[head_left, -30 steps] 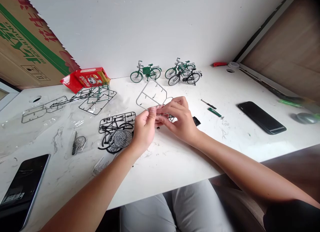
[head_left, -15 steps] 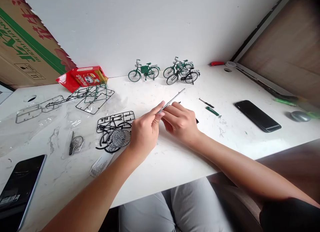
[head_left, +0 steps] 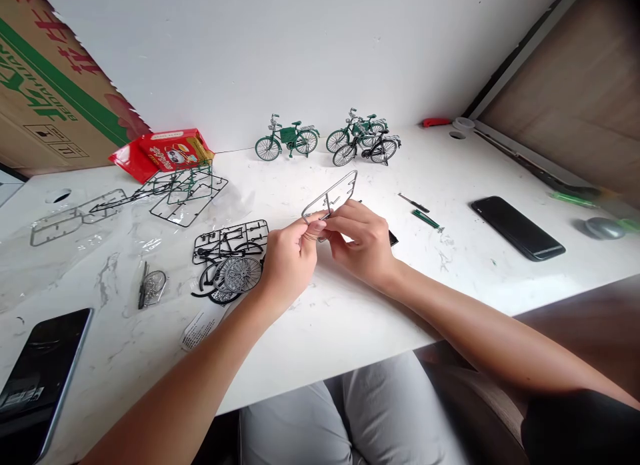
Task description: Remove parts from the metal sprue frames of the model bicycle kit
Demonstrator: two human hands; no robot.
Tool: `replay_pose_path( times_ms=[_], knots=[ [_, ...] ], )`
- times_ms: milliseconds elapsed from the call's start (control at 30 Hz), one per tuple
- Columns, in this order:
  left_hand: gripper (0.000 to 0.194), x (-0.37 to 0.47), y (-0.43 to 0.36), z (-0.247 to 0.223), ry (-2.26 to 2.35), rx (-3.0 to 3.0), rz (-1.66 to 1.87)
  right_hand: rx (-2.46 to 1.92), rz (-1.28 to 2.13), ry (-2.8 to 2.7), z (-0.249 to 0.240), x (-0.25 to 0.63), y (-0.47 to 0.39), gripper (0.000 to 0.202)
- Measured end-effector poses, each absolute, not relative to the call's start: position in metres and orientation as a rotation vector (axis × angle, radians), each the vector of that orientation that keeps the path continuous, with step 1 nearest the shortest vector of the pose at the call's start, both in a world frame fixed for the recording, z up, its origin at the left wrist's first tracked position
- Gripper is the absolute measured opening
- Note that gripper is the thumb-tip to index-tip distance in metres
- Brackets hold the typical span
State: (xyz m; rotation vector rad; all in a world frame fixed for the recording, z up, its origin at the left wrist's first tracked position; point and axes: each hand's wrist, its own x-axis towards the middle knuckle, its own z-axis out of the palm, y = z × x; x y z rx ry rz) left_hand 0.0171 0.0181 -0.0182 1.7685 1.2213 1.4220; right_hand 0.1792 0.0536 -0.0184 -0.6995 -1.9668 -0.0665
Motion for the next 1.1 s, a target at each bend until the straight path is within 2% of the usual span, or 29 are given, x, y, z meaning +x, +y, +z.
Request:
replay_pose_path(
  times_ms=[300, 500, 867, 1100],
  knots=[
    [0.046, 0.026, 0.013, -0.012, 1.344, 1.664, 1.384, -0.761, 0.115, -2.005, -0.019, 0.177, 0.052, 0.03],
    [0.053, 0.029, 0.011, -0.005, 1.412, 1.576, 1.389, -0.687, 0.079, -1.994, -0.021, 0.176, 0.051, 0.031],
    [0.057, 0.036, 0.012, -0.016, 1.19, 1.053, 1.379, -0.642, -0.141, -2.037, -0.027, 0.174, 0.055, 0.028],
    [0.053, 0.032, 0.015, -0.015, 1.048, 1.239, 1.424, -0.716, 0.079, -1.897, -0.014, 0.178, 0.056, 0.021]
  ],
)
